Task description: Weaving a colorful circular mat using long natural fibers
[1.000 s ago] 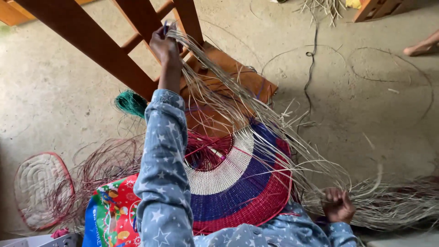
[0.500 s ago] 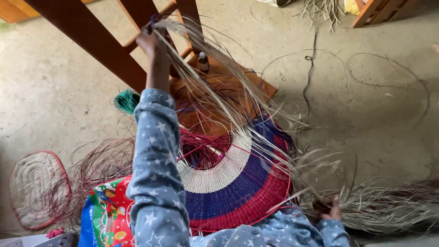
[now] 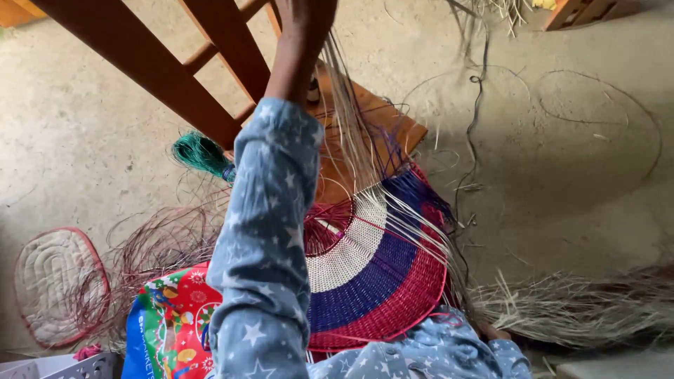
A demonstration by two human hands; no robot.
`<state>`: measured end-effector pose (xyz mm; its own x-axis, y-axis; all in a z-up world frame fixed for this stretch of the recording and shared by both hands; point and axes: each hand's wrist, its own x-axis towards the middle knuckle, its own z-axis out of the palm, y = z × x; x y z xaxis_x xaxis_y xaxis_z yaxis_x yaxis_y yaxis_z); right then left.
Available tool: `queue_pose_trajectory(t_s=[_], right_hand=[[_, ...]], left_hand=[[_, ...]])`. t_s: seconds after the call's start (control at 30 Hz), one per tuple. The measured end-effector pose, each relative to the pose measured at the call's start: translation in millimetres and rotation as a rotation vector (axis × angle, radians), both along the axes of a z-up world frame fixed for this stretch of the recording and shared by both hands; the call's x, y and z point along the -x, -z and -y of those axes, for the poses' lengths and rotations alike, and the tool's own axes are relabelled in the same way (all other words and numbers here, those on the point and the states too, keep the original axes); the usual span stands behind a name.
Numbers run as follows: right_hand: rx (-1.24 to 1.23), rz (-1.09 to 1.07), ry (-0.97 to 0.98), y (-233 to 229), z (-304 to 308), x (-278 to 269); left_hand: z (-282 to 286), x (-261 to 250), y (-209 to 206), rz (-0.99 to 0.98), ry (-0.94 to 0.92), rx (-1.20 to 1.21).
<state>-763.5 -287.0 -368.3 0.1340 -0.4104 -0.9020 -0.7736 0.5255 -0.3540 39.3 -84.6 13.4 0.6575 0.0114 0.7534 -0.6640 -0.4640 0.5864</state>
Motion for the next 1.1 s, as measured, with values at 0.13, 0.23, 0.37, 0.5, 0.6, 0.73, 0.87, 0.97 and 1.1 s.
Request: queue_pose_trajectory(t_s=[0.13,0.23,0.37,0.5,0.6,0.73,0.87,0.97,1.1], right_hand=[[0.187,-0.147,-0.294,-19,11,-20],[0.324,-0.243,-0.521,-15,26,-48],[0.481,-0.401,-0.834,39,59,10],[0.802,-0.386,-0.813,-23,101,-105],[1.081,0.211,-0.656,-78,92,-172],[1.007,0.326,-0.749,-96,56,-255],[0.801,0.36,-0.781,-104,10,-279],[0.791,0.389,-0.747,-121,-12,-251],[0.762,0.336,-0.793,-113,-42,-187]], left_hand=[[-28,-14,38,0.14,-0.083,-0.251],[-56,22,91,-0.621,-0.232,-0.969],[-71,143,121,-0.384,-0.086,-0.748],[-78,257,112,-0.109,0.174,-0.436],[-79,309,130,-0.259,0.467,-0.341],[-49,289,249,-0.259,0.538,-0.356],[-19,278,232,-0.101,0.59,-0.472],[-15,281,210,-0.061,0.665,-0.528],[-23,301,166,-0.126,0.728,-0.605]])
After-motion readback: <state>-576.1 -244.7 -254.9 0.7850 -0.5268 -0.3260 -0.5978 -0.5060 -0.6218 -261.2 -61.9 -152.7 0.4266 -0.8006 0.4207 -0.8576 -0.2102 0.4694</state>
